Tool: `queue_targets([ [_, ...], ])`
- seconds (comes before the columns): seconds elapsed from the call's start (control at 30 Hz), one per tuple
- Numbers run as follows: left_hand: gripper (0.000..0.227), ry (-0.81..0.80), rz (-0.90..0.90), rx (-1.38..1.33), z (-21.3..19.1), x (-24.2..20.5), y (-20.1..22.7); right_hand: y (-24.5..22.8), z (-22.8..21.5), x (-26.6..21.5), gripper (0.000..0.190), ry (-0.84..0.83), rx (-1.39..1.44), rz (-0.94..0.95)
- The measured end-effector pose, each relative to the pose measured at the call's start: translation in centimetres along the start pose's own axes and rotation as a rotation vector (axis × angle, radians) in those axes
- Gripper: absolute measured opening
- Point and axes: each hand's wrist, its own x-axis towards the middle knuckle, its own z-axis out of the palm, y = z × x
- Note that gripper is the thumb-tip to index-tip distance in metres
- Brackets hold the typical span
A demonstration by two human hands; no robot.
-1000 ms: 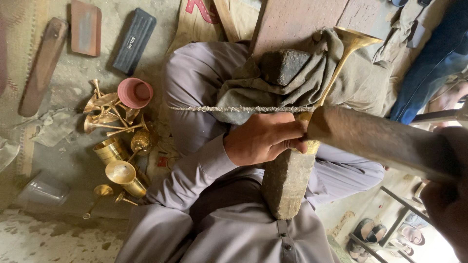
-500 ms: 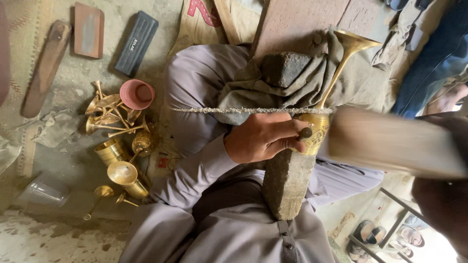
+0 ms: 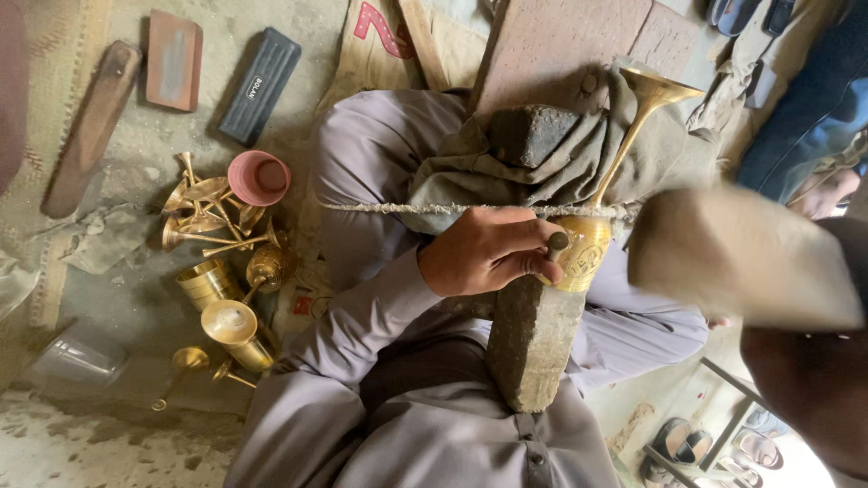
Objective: The person sits on the floor and repeatedly hammers a brass candlestick holder that is secured on a stone block. They use a wooden mallet to strike a metal punch held against the object's surface, rotating the piece occasionally to work different areas.
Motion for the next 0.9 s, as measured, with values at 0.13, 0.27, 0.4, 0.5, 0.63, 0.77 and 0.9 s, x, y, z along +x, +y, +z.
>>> queue_targets([
  [0.13,0.023,0.024,0.006,-0.021,0.3,-0.2,-0.2,0.3,0.5,-1.0,0.037,0.023,0.102,0.030],
  [0.27,0.014,0.147,-0.087,-0.013,0.7,-0.3,-0.5,-0.5,0.9,-2.3,0.042,0.138,0.254,0.065],
  [0.4,0.015,0.205,-0.265,0.054,0.9,-3.2,0.6,-3.6,5.0,-1.8,0.049,0.111,0.350,0.400],
  [0.5,0.019,0.238,-0.318,0.147,2.4,-4.2,0.4,-5.0,8.6,-1.9,0.053,0.181,0.955,0.283],
  [0.63,0.031,0.042,-0.702,0.205,2.7,-4.3,-1.6,-4.4,10.9,-3.6,0.046,0.019,1.009,0.307],
  [0.77,0.026,0.153,-0.437,-0.030,2.0,-3.6,-1.1,-2.5,12.0,-3.1,0.056,-0.090,1.041,0.213],
  [0.9,0.019,0.191,-0.386,0.205,2.3,-3.3,2.0,-0.5,15.3,-0.3,0.049,-0.342,1.585,0.196],
])
